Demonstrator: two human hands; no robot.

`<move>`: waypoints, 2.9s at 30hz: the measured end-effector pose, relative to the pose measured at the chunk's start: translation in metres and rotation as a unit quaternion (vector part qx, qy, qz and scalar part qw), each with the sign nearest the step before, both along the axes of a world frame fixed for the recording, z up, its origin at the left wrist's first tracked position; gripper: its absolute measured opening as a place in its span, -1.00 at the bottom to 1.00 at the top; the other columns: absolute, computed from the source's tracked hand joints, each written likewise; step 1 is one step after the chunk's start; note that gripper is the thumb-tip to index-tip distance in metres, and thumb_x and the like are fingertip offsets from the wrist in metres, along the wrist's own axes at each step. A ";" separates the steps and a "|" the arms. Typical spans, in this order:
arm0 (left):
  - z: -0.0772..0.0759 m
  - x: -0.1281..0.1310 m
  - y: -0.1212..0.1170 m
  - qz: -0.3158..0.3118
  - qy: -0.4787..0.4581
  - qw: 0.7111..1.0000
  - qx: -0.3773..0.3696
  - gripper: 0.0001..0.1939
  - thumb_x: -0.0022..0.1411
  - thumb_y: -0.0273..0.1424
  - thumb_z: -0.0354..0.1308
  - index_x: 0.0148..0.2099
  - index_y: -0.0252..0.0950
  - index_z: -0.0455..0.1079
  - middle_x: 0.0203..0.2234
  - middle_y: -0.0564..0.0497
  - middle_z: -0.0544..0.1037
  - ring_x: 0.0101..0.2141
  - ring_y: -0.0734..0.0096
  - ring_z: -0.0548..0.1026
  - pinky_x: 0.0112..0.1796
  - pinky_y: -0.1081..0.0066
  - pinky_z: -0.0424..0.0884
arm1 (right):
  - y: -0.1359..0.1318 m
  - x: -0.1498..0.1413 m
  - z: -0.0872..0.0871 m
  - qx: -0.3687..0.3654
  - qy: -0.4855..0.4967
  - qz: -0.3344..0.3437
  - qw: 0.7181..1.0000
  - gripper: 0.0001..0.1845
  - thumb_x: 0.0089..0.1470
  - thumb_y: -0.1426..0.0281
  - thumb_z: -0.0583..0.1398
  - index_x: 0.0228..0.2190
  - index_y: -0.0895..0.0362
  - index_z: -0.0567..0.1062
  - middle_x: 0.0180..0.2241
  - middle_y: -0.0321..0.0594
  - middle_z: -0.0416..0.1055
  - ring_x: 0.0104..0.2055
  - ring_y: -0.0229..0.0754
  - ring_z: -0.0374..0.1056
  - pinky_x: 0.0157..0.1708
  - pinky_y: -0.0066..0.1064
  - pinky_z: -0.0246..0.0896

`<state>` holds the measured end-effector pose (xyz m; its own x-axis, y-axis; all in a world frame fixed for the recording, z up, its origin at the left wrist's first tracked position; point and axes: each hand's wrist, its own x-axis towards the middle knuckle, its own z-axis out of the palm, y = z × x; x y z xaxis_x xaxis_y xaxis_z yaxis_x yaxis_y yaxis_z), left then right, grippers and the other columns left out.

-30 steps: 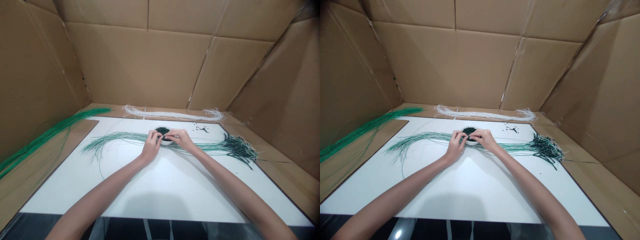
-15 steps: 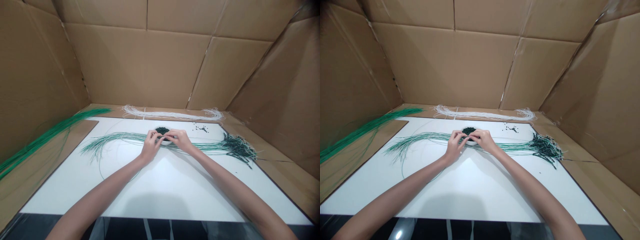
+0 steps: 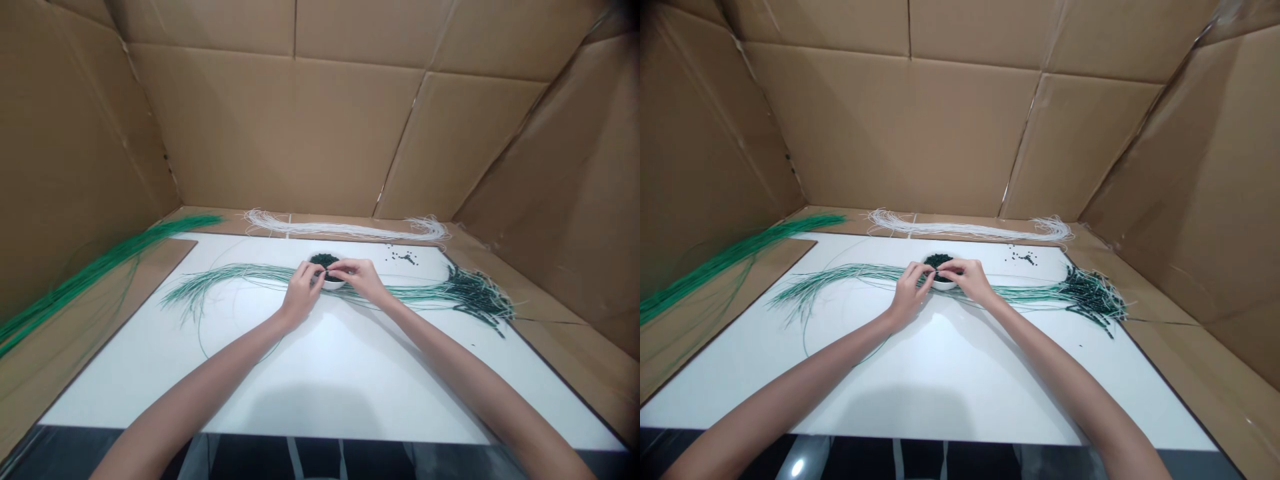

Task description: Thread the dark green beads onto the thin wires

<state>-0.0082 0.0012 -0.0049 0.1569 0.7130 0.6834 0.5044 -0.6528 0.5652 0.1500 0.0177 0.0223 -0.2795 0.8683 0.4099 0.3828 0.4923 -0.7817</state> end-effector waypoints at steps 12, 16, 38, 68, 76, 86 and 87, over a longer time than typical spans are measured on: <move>-0.002 -0.001 0.000 0.002 -0.006 1.000 -0.002 -0.85 0.18 -0.48 -0.10 -0.21 -0.28 0.26 -0.37 0.01 0.34 -0.32 0.49 0.34 -0.25 0.46 0.27 | 0.005 0.004 -0.004 -0.052 0.082 -0.006 0.995 -0.76 -0.28 0.30 0.26 -0.52 0.21 0.50 -0.52 -0.19 0.46 -0.46 -0.22 0.37 -0.39 -0.41 0.29; -0.001 -0.001 0.000 0.007 -0.015 1.000 -0.015 -0.88 0.18 -0.45 -0.07 -0.24 -0.29 0.26 -0.38 0.02 0.33 -0.34 0.50 0.34 -0.27 0.48 0.27 | 0.005 0.004 -0.001 -0.064 0.077 -0.009 0.995 -0.78 -0.24 0.32 0.24 -0.48 0.20 0.53 -0.46 -0.17 0.48 -0.42 -0.21 0.38 -0.36 -0.40 0.29; 0.000 -0.002 0.000 0.003 -0.016 1.000 0.021 -0.86 0.19 -0.40 -0.07 -0.28 -0.29 0.29 -0.42 0.03 0.38 -0.35 0.50 0.35 -0.30 0.50 0.26 | 0.007 0.006 -0.003 -0.122 0.141 0.033 0.982 -0.79 -0.31 0.37 0.28 -0.50 0.20 0.52 -0.49 -0.19 0.49 -0.39 -0.17 0.40 -0.29 -0.35 0.30; -0.002 -0.002 0.001 0.002 -0.019 0.999 0.030 -0.87 0.18 -0.41 -0.06 -0.28 -0.29 0.29 -0.41 0.02 0.40 -0.35 0.50 0.36 -0.29 0.50 0.28 | 0.004 0.004 0.000 -0.144 0.163 0.054 0.974 -0.81 -0.30 0.39 0.28 -0.51 0.20 0.48 -0.49 -0.21 0.48 -0.43 -0.23 0.39 -0.30 -0.37 0.29; -0.002 -0.002 0.001 0.000 -0.017 1.000 0.023 -0.87 0.19 -0.41 -0.07 -0.28 -0.29 0.29 -0.40 0.02 0.39 -0.34 0.50 0.35 -0.27 0.49 0.27 | 0.004 0.004 -0.001 -0.140 0.159 0.056 0.976 -0.79 -0.31 0.37 0.28 -0.51 0.20 0.48 -0.48 -0.19 0.48 -0.42 -0.22 0.39 -0.30 -0.35 0.30; -0.003 -0.001 0.001 -0.004 0.002 0.999 0.039 -0.86 0.18 -0.41 -0.06 -0.29 -0.30 0.31 -0.40 0.00 0.41 -0.34 0.47 0.37 -0.29 0.47 0.29 | 0.001 0.003 0.003 -0.123 0.112 0.037 0.985 -0.77 -0.28 0.32 0.26 -0.50 0.21 0.50 -0.53 -0.20 0.46 -0.46 -0.21 0.38 -0.37 -0.39 0.29; -0.003 -0.001 0.001 -0.004 0.001 0.999 0.039 -0.86 0.18 -0.41 -0.06 -0.29 -0.30 0.31 -0.40 -0.01 0.41 -0.33 0.47 0.37 -0.28 0.47 0.29 | 0.001 0.003 0.003 -0.121 0.101 0.036 0.987 -0.78 -0.28 0.32 0.26 -0.50 0.21 0.51 -0.53 -0.20 0.47 -0.45 -0.21 0.38 -0.37 -0.40 0.29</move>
<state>-0.0096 0.0023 -0.0076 0.1629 0.6559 0.7370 0.5004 -0.6988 0.5113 0.1534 0.0185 0.0256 -0.2780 0.9286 0.2460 0.1779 0.3014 -0.9368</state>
